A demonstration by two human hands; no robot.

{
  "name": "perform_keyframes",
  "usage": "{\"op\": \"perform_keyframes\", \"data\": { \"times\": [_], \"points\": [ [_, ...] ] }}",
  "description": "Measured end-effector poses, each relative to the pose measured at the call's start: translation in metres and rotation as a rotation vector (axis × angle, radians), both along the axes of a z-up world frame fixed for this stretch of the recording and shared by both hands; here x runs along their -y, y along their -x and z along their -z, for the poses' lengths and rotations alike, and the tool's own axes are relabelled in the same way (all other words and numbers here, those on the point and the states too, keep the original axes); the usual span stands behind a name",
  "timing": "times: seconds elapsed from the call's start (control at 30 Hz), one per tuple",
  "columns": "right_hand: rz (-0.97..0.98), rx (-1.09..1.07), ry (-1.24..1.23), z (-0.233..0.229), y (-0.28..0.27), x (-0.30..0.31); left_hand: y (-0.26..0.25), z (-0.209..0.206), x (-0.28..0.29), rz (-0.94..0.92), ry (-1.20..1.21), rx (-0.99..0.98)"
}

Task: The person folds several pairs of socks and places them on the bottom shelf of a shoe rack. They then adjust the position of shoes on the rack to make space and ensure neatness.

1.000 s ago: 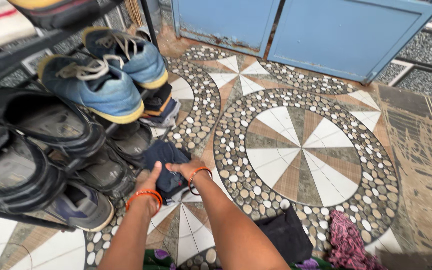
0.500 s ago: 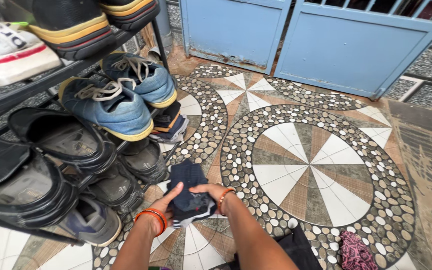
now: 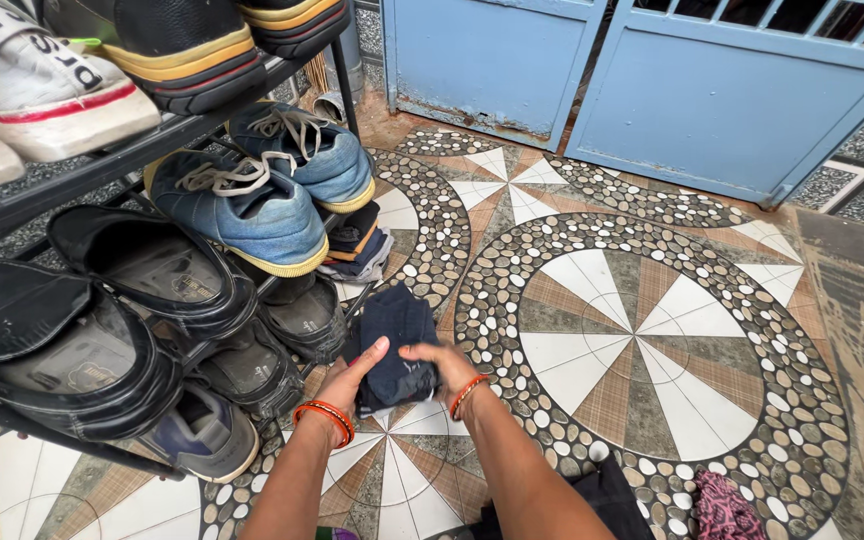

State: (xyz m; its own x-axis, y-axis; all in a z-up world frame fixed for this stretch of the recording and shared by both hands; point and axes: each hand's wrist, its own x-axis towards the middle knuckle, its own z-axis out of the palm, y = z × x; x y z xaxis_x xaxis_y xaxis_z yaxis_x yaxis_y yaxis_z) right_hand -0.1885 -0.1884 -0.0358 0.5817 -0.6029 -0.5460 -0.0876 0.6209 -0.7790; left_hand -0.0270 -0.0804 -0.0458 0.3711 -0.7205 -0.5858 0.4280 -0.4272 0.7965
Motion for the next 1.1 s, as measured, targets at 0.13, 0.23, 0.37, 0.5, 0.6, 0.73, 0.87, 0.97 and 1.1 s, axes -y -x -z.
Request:
{"op": "perform_keyframes", "data": {
  "times": [0.13,0.23,0.37,0.5,0.6,0.73,0.87,0.97,1.1],
  "points": [
    [0.042,0.106,0.038,0.003,-0.019,0.033,-0.003,-0.004,0.013,-0.106,0.104,0.107],
    [-0.034,0.158,0.158,0.005,-0.040,0.069,-0.007,-0.008,0.020,-0.237,0.223,0.150],
    [-0.116,0.126,0.176,-0.009,-0.075,0.109,-0.021,-0.012,0.020,-0.320,0.045,0.275],
    [-0.314,-0.118,0.165,-0.019,-0.093,0.132,-0.020,-0.002,0.025,-0.365,0.045,0.276],
    [-0.358,-0.345,0.238,-0.020,-0.106,0.143,-0.017,0.001,0.031,-0.382,0.071,0.211],
    [-0.347,-0.426,0.268,-0.006,-0.122,0.156,-0.013,0.001,0.031,-0.375,0.041,0.255],
    [-0.287,-0.598,0.452,0.007,-0.124,0.170,-0.012,-0.005,0.030,-0.361,0.038,0.252],
    [-0.250,-0.605,0.400,0.003,-0.124,0.169,-0.011,-0.012,0.027,-0.349,0.016,0.249],
    [-0.165,-0.961,0.846,-0.007,-0.135,0.154,-0.004,-0.023,0.029,-0.311,-0.044,0.247]
  ]
}}
